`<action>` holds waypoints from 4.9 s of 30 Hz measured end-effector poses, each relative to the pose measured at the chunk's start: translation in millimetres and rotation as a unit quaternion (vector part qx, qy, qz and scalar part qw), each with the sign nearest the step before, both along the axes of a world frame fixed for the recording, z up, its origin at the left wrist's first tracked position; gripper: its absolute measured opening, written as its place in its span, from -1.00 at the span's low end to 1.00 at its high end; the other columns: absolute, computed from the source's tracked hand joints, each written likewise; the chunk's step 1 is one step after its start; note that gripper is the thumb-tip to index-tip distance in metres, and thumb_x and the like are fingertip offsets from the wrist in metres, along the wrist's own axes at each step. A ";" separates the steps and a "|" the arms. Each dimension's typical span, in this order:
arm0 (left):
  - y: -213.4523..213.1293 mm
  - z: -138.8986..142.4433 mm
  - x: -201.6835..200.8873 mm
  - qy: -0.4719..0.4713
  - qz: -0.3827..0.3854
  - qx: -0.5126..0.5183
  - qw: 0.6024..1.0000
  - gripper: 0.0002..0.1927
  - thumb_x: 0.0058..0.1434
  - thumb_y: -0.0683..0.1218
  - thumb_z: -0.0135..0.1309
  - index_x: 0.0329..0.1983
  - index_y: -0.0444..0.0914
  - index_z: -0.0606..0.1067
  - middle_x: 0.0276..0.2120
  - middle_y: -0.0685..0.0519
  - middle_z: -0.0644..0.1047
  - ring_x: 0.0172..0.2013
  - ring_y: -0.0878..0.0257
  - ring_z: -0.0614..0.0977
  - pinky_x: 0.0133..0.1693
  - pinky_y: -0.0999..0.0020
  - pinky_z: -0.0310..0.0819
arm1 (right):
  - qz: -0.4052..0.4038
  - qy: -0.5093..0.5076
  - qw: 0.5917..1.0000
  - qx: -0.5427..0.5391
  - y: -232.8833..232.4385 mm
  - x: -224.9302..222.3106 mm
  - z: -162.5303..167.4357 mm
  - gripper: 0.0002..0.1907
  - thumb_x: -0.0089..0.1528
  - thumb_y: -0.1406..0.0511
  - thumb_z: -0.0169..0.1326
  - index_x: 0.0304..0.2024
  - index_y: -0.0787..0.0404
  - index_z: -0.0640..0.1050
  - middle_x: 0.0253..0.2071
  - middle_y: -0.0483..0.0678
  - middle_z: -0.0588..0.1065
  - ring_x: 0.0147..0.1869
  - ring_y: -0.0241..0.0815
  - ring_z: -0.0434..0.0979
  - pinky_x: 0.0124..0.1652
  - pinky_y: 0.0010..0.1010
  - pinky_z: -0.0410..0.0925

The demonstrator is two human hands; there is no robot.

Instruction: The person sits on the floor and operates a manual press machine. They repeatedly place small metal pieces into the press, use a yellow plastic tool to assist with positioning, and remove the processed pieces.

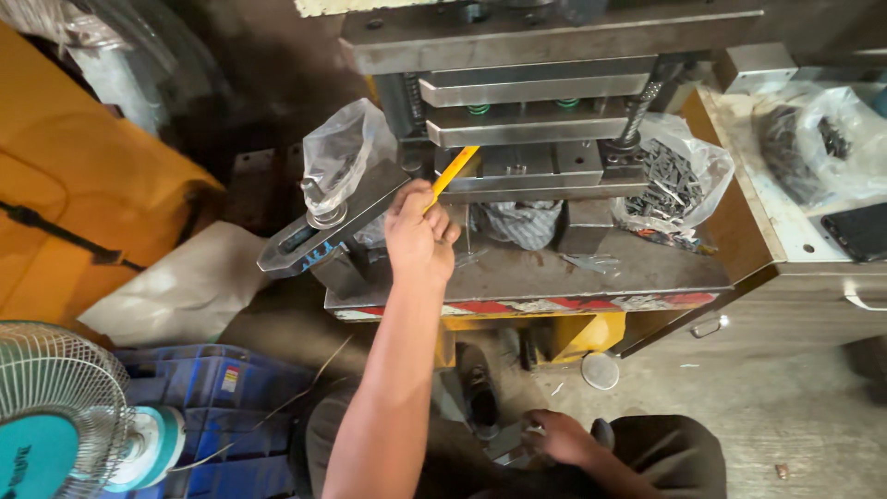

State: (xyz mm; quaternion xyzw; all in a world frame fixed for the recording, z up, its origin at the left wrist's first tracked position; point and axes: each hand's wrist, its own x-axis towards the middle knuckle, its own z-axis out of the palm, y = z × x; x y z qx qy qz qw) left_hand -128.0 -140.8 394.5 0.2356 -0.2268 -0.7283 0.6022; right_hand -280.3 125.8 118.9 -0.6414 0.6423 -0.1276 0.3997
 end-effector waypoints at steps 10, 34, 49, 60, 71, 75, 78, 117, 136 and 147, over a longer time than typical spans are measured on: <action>74.8 -48.8 82.1 0.003 -0.021 0.059 0.998 -0.91 0.26 -0.23 0.03 -0.24 -0.17 0.45 -0.59 0.22 0.29 -0.62 0.42 0.30 -0.54 0.45 0.16 | -0.022 -0.059 0.988 -0.140 -33.5 -14.9 66.1 -0.60 0.20 0.14 0.18 0.03 0.16 0.58 -0.08 0.04 0.62 -0.04 -0.05 0.69 -0.04 -0.25 0.50; 192.1 -265.6 255.7 -0.210 0.033 0.140 0.967 -0.90 0.27 -0.23 0.03 -0.19 -0.33 0.52 -0.68 0.10 0.29 -0.69 0.34 0.27 -0.64 0.39 0.14 | 0.024 0.231 0.735 -0.637 -240.0 82.3 335.3 -0.87 0.26 0.34 0.31 -0.14 0.15 0.64 -0.02 -0.12 0.62 0.09 -0.05 0.59 0.16 -0.09 0.31; 191.2 -268.3 258.8 -0.131 0.059 0.127 0.981 -0.89 0.25 -0.26 0.01 -0.18 -0.35 0.51 -0.69 0.06 0.30 -0.69 0.27 0.32 -0.63 0.31 0.21 | -0.030 -0.050 0.811 -0.582 -276.6 146.2 352.6 -0.77 0.36 0.40 0.18 0.06 0.34 0.58 -0.03 0.09 0.61 0.02 -0.09 0.67 0.06 -0.35 0.49; 179.3 -306.4 258.2 -0.081 0.062 0.070 0.992 -0.75 0.19 -0.33 -0.05 -0.07 -0.34 0.50 -0.80 0.03 0.30 -0.82 0.25 0.28 -0.78 0.27 0.18 | -0.021 0.259 0.754 -0.604 -214.2 43.3 326.1 -0.59 0.25 0.17 0.28 0.07 0.25 0.58 0.17 0.07 0.52 0.31 0.22 0.45 0.32 0.01 0.27; 182.0 -291.2 261.7 -0.153 0.079 0.162 0.972 -0.85 0.21 -0.34 -0.05 -0.20 -0.40 0.49 -0.71 0.00 0.33 -0.74 0.26 0.28 -0.70 0.21 0.24 | 0.004 0.353 0.814 -0.461 -258.7 27.0 341.7 -0.18 0.23 -0.17 0.18 0.37 0.14 0.40 0.07 0.21 0.55 0.08 0.22 0.56 0.03 0.00 0.41; 180.8 -294.0 260.7 -0.161 0.075 0.151 0.973 -0.85 0.21 -0.34 -0.05 -0.20 -0.39 0.51 -0.73 0.00 0.29 -0.74 0.25 0.28 -0.70 0.22 0.22 | -0.010 0.301 0.835 -0.460 -259.5 29.7 333.0 -0.30 0.23 -0.14 0.21 0.22 0.16 0.51 0.02 0.16 0.57 0.03 0.17 0.57 0.00 -0.01 0.43; 182.2 -300.7 259.3 -0.167 0.085 0.165 0.968 -0.85 0.20 -0.34 -0.04 -0.20 -0.38 0.50 -0.74 0.00 0.28 -0.75 0.24 0.28 -0.70 0.22 0.22 | 0.010 0.295 0.792 -0.535 -254.9 31.0 326.6 -0.55 0.19 0.04 0.27 0.02 0.12 0.61 0.05 -0.06 0.63 0.01 0.02 0.61 -0.05 0.09 0.31; 189.0 -284.6 259.7 -0.159 0.053 0.156 0.974 -0.84 0.26 -0.30 -0.04 -0.13 -0.34 0.49 -0.65 0.06 0.32 -0.65 0.29 0.32 -0.59 0.29 0.27 | 0.100 0.257 0.865 -0.419 -252.8 16.2 350.7 -0.12 0.21 -0.11 0.21 0.44 0.14 0.31 0.31 0.06 0.47 0.22 0.23 0.51 0.14 -0.06 0.37; 185.3 -258.4 256.2 -0.222 0.055 0.202 0.952 -0.87 0.26 -0.28 -0.04 -0.17 -0.35 0.50 -0.66 0.04 0.29 -0.66 0.26 0.29 -0.59 0.26 0.25 | -0.014 0.229 0.764 -0.603 -239.5 26.1 312.8 -0.86 0.29 0.33 0.35 -0.12 0.10 0.66 -0.11 -0.16 0.56 0.00 -0.10 0.50 0.04 -0.17 0.22; 186.3 -272.3 258.4 -0.165 0.052 0.183 0.968 -0.86 0.26 -0.30 -0.05 -0.15 -0.34 0.49 -0.66 0.06 0.29 -0.66 0.29 0.28 -0.62 0.29 0.21 | 0.055 0.281 0.801 -0.526 -238.0 32.9 335.7 -0.31 0.27 0.03 0.29 0.33 0.21 0.45 0.20 -0.06 0.54 0.37 0.09 0.41 0.31 0.07 0.14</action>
